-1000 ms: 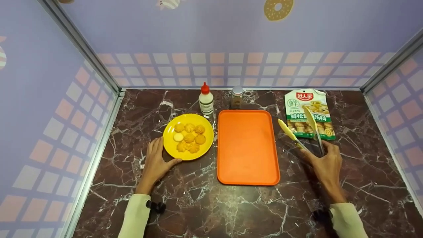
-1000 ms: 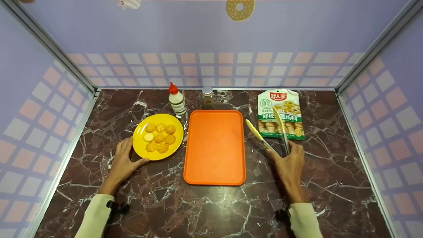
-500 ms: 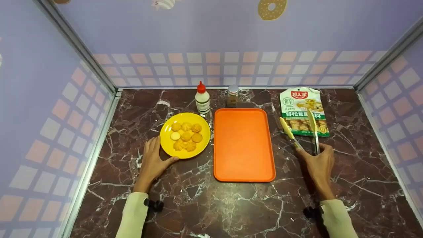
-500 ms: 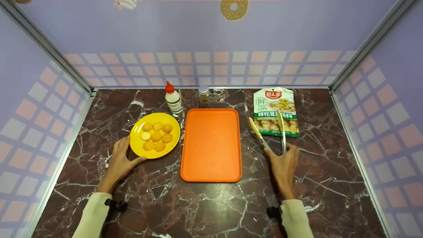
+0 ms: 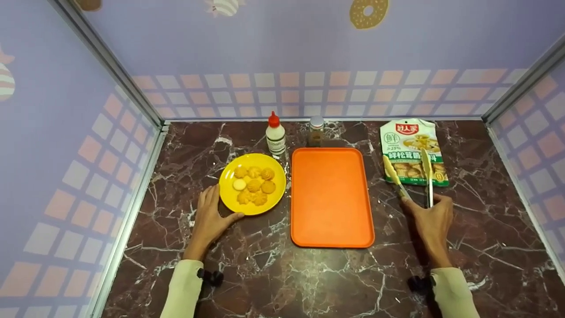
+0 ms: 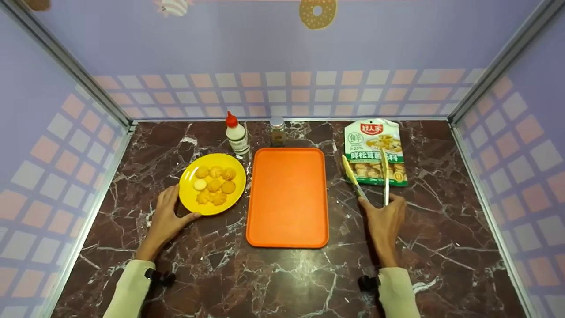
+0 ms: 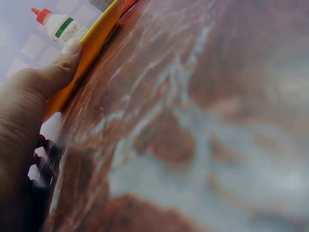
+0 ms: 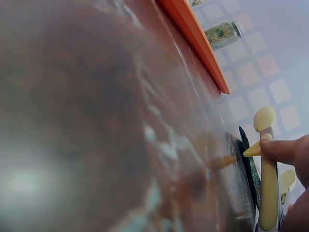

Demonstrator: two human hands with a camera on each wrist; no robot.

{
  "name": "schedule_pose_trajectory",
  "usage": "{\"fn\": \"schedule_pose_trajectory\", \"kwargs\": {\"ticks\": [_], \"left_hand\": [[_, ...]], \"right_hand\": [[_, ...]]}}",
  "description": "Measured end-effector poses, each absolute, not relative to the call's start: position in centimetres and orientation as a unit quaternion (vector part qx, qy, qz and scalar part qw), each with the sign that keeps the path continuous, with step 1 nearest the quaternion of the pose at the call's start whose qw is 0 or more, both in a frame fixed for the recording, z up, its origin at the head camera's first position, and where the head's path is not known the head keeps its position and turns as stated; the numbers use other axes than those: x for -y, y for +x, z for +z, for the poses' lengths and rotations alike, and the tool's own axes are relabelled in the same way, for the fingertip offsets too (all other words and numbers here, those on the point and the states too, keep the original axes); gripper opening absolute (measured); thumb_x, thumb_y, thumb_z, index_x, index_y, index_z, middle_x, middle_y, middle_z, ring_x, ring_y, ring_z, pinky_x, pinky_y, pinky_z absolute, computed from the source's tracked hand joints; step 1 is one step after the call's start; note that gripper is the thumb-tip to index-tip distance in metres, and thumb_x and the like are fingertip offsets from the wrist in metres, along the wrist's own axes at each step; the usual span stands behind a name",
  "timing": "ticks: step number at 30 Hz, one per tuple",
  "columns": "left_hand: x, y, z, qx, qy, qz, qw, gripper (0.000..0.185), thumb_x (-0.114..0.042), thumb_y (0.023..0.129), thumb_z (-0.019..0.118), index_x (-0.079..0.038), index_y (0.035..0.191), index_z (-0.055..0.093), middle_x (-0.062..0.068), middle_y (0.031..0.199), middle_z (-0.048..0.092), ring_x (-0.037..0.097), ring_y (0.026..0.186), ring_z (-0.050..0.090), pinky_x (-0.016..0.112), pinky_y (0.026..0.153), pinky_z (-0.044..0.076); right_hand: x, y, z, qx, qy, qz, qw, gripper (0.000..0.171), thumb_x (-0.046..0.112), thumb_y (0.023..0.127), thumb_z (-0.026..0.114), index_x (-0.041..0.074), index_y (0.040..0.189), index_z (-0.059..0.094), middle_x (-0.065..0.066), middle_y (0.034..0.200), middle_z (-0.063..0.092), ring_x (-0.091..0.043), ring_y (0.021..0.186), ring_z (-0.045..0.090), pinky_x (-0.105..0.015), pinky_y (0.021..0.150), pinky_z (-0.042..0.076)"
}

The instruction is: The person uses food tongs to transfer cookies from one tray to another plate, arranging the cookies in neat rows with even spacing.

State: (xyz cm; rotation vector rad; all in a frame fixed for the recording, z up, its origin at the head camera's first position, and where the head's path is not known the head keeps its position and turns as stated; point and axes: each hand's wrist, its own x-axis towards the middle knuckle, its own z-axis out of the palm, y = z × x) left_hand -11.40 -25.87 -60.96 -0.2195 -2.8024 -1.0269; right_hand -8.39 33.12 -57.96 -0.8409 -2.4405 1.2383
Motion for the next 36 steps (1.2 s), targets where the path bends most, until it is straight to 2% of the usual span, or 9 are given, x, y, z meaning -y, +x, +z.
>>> {"fn": "schedule_pose_trajectory", "kwargs": {"ticks": [5,14,29,36], "left_hand": [[25.57,-11.29,-61.11,0.932,-0.077,-0.345,0.079,0.125,-0.05,0.079,0.099,0.001,0.172,0.032,0.027,0.17,0.039,0.046,0.158,0.03,0.066,0.128,0.025],[25.3,-11.36,-61.2,0.932,-0.084,-0.344,0.082,0.124,-0.052,0.081,0.097,-0.001,0.172,0.032,0.025,0.171,0.039,0.045,0.158,0.03,0.066,0.128,0.025],[25.59,-11.32,-60.79,0.935,-0.076,-0.338,0.075,0.124,-0.053,0.081,0.097,0.0,0.172,0.031,0.027,0.172,0.037,0.045,0.159,0.029,0.066,0.129,0.024],[25.68,-11.33,-60.89,0.934,-0.077,-0.339,0.083,0.123,-0.053,0.08,0.097,-0.004,0.173,0.033,0.024,0.171,0.039,0.045,0.158,0.03,0.066,0.129,0.024]], "right_hand": [[-33.6,-8.18,-58.11,0.844,-0.293,0.429,0.134,0.087,0.048,0.087,0.094,-0.007,0.141,0.054,-0.025,0.13,0.058,-0.041,0.115,0.056,-0.054,0.099,0.043],[-33.79,-7.8,-58.43,0.84,-0.3,0.426,0.149,0.085,0.044,0.086,0.095,-0.009,0.138,0.053,-0.027,0.13,0.058,-0.046,0.118,0.056,-0.058,0.104,0.043],[-33.13,-8.05,-58.55,0.842,-0.3,0.417,0.164,0.084,0.045,0.089,0.091,-0.01,0.138,0.05,-0.028,0.129,0.054,-0.047,0.117,0.053,-0.059,0.105,0.041],[-33.07,-8.4,-58.62,0.855,-0.297,0.399,0.149,0.09,0.045,0.093,0.087,-0.013,0.148,0.045,-0.036,0.141,0.049,-0.053,0.131,0.047,-0.064,0.115,0.035]]}}
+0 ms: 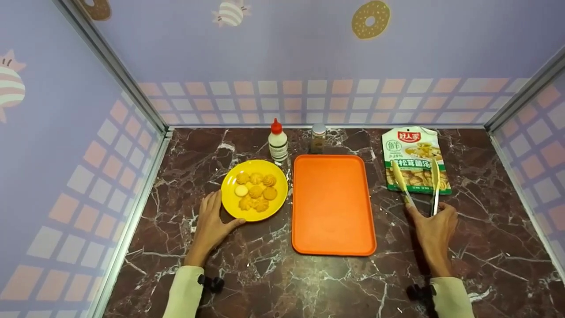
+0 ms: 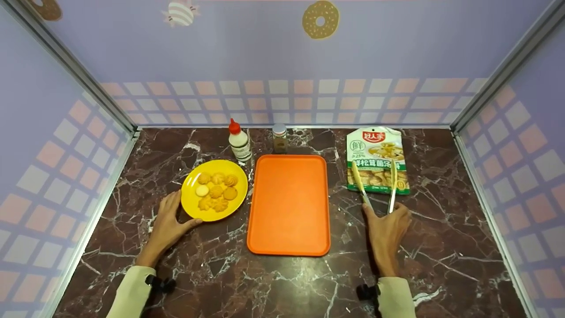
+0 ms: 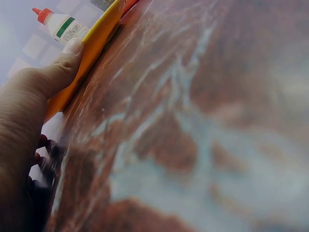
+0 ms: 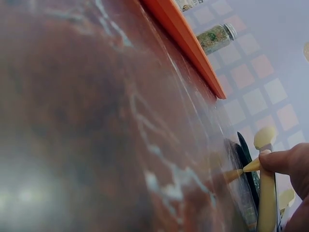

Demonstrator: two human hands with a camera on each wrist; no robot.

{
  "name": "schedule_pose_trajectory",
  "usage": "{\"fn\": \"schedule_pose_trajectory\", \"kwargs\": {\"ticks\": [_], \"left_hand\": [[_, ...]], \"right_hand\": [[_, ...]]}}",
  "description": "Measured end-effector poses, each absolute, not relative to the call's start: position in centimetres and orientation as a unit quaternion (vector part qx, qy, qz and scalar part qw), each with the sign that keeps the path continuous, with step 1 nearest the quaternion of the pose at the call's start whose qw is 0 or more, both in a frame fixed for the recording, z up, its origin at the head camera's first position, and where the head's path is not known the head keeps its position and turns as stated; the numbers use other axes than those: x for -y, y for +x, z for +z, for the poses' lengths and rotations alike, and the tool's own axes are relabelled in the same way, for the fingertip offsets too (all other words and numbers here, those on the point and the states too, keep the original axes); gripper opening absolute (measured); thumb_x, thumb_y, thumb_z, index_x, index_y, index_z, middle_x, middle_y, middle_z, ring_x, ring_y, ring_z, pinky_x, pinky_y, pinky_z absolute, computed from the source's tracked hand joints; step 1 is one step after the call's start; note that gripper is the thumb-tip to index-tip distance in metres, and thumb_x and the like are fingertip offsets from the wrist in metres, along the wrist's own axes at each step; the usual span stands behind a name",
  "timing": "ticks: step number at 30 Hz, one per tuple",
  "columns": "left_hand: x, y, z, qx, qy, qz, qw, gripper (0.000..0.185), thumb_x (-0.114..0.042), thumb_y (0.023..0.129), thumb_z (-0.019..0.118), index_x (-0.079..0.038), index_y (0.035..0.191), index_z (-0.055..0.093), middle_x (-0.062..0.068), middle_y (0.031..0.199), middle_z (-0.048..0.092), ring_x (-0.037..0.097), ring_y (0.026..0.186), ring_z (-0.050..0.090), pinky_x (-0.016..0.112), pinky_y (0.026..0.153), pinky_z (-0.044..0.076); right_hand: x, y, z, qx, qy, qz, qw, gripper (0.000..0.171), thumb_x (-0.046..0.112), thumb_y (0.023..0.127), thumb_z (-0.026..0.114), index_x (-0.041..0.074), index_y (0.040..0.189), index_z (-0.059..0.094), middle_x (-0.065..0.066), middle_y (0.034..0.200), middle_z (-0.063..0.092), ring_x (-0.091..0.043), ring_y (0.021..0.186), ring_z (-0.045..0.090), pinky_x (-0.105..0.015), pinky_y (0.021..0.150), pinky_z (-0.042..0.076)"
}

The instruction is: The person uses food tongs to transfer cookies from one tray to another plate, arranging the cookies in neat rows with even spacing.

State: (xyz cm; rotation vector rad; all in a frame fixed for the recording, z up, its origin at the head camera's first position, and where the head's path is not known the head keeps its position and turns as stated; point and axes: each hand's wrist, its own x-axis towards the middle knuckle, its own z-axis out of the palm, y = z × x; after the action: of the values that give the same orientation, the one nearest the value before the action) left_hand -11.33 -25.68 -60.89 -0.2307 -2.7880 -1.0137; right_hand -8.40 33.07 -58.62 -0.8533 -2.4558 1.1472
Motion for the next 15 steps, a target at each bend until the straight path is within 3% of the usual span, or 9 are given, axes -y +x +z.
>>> {"fn": "schedule_pose_trajectory", "kwargs": {"ticks": [8,15], "left_hand": [[25.4,-11.6,-60.9,0.933,-0.082,-0.341,0.083,0.123,-0.051,0.08,0.098,-0.001,0.172,0.033,0.027,0.17,0.039,0.046,0.158,0.03,0.065,0.13,0.022],[25.7,-11.4,-59.9,0.935,-0.081,-0.344,0.043,0.122,-0.045,0.087,0.094,0.009,0.171,0.023,0.033,0.176,0.026,0.051,0.164,0.02,0.065,0.134,0.009]], "right_hand": [[-33.7,-8.3,-57.7,0.867,-0.276,0.383,0.159,0.099,0.047,0.092,0.089,-0.014,0.153,0.041,-0.039,0.145,0.045,-0.055,0.136,0.042,-0.066,0.119,0.034],[-35.7,-8.5,-55.4,0.885,-0.176,0.378,0.206,0.087,0.028,0.096,0.088,-0.012,0.158,0.043,-0.039,0.157,0.041,-0.056,0.147,0.038,-0.069,0.125,0.031]]}}
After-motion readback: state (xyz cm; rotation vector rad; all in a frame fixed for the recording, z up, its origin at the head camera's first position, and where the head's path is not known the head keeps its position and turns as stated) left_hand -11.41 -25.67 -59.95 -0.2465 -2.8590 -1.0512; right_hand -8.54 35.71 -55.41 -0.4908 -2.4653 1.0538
